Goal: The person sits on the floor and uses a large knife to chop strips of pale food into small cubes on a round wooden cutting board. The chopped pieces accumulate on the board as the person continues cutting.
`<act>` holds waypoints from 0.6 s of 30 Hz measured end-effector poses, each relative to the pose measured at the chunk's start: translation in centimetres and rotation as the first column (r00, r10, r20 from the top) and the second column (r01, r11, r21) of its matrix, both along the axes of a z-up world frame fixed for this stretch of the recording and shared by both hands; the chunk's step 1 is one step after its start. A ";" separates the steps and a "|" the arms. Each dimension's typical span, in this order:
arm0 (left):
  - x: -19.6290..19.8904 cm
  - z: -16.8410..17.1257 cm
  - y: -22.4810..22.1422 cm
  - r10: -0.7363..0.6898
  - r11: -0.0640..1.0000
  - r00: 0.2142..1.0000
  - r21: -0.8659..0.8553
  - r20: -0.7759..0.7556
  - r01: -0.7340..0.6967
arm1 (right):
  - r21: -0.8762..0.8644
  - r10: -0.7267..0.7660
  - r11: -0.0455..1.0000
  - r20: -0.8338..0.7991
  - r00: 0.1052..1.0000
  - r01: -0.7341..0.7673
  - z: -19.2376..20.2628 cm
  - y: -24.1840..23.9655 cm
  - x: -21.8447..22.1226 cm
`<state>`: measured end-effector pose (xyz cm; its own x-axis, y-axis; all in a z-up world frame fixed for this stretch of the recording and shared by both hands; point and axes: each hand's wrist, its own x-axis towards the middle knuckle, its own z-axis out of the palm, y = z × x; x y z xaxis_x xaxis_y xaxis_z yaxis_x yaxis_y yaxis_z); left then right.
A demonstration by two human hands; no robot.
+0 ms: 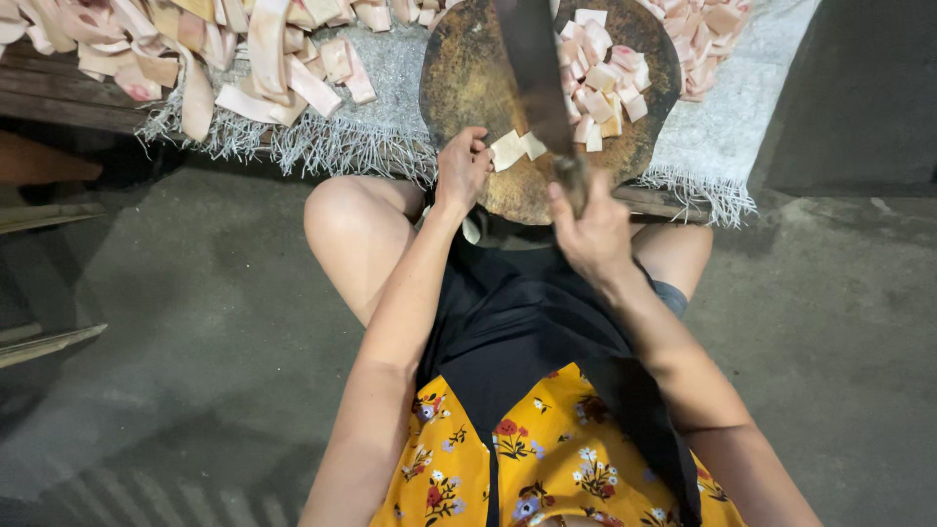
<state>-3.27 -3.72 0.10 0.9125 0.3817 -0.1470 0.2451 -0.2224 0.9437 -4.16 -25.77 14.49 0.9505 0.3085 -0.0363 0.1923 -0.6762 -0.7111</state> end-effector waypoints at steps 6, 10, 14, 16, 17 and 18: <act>0.0 0.8 0.2 -0.071 0.965 0.997 0.256 0.031 0.061 | -0.373 0.137 0.915 -0.068 0.988 -0.153 -6.0 0.9 0.6; -0.5 0.6 -0.8 -0.147 0.937 0.981 0.336 0.125 0.098 | -0.010 0.021 0.999 -0.512 0.859 -0.030 -5.1 -1.6 1.7; -0.9 0.2 -0.9 -0.079 0.966 0.997 0.246 0.006 0.075 | 0.004 -0.126 0.989 -0.484 0.866 0.146 -2.6 -2.9 1.5; -0.6 0.3 -0.3 0.010 0.999 0.983 0.046 -0.181 -0.001 | 0.150 -0.141 0.962 -0.446 0.884 0.229 -1.6 -4.0 1.5; -0.5 0.4 0.1 0.069 0.998 0.989 0.004 -0.133 -0.069 | 0.030 -0.210 0.970 -0.406 0.889 0.242 -1.2 -4.9 1.9; -0.3 0.6 0.5 0.129 0.990 0.988 -0.041 -0.088 -0.133 | -0.091 -0.273 0.962 -0.357 0.893 0.258 -1.0 -5.9 2.3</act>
<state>-3.61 -3.18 0.65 0.8385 0.4884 -0.2417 0.3485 -0.1397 0.9268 -1.84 -31.63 13.51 0.9152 0.0375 -0.4013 -0.2645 -0.6953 -0.6683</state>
